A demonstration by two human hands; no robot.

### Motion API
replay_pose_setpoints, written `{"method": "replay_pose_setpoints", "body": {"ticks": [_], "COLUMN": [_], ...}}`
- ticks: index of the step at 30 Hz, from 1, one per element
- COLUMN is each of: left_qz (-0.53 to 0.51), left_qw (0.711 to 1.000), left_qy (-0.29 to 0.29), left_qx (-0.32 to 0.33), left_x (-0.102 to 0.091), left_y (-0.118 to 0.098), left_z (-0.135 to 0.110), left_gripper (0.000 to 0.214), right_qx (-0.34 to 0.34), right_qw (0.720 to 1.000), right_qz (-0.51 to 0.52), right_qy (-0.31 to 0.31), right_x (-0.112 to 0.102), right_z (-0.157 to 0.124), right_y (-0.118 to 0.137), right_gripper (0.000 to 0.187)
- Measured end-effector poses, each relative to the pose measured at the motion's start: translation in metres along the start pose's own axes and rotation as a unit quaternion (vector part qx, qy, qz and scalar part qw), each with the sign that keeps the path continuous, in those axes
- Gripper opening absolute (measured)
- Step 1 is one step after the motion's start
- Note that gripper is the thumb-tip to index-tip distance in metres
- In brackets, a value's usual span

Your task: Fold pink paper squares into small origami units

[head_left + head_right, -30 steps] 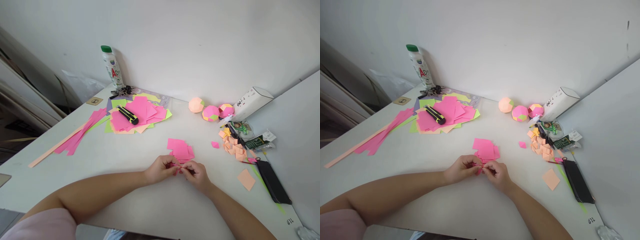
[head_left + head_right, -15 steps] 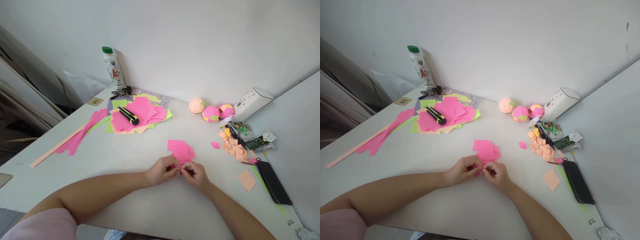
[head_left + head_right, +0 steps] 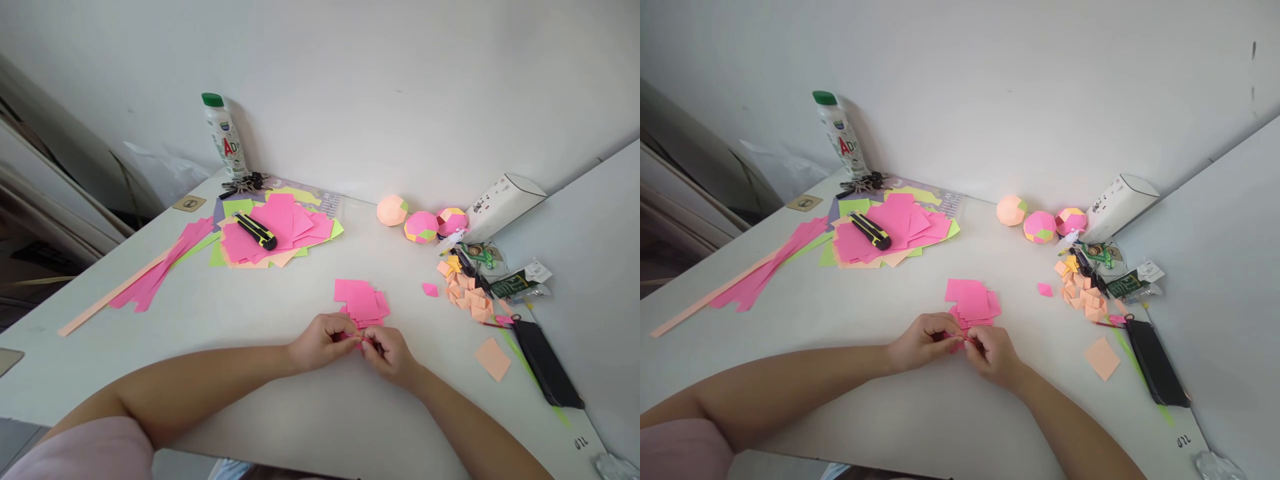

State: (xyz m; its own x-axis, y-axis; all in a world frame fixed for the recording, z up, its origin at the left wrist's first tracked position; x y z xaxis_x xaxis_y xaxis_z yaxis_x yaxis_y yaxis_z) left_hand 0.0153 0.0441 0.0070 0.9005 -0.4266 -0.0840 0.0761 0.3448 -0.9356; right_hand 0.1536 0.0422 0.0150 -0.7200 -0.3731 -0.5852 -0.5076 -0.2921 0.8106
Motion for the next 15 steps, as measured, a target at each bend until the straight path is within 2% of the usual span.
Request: {"method": "replay_pose_setpoints", "body": {"ticks": [11, 15], "left_qz": [-0.025, -0.04], "left_qw": [1.0, 0.999], "left_qy": [0.003, -0.001], "left_qx": [0.001, -0.006], "left_x": [-0.0002, -0.0003], "left_y": [-0.0016, -0.0007], "left_z": [0.0021, 0.0009], "left_gripper": [0.02, 0.02], "right_qx": [0.002, -0.02], "right_qw": [1.0, 0.999], "right_qz": [0.01, 0.021], "right_qy": [-0.021, -0.034], "right_x": [-0.0014, -0.0031], "right_z": [-0.0025, -0.0024], "right_y": [-0.0033, 0.0001], "right_gripper": [0.019, 0.02]}}
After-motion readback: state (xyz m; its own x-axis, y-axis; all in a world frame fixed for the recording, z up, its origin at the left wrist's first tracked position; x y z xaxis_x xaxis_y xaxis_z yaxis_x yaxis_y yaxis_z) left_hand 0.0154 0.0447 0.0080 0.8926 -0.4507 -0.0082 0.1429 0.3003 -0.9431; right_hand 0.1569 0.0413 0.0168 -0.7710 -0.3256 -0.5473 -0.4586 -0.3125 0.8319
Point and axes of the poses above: each hand's wrist, its own z-axis towards the middle knuckle, its own x-axis out of the palm, y = z × x, the point moved 5 cm from there along z, towards the middle knuckle, and after that the axes turned 14 degrees about x, right-handed, at the moved point
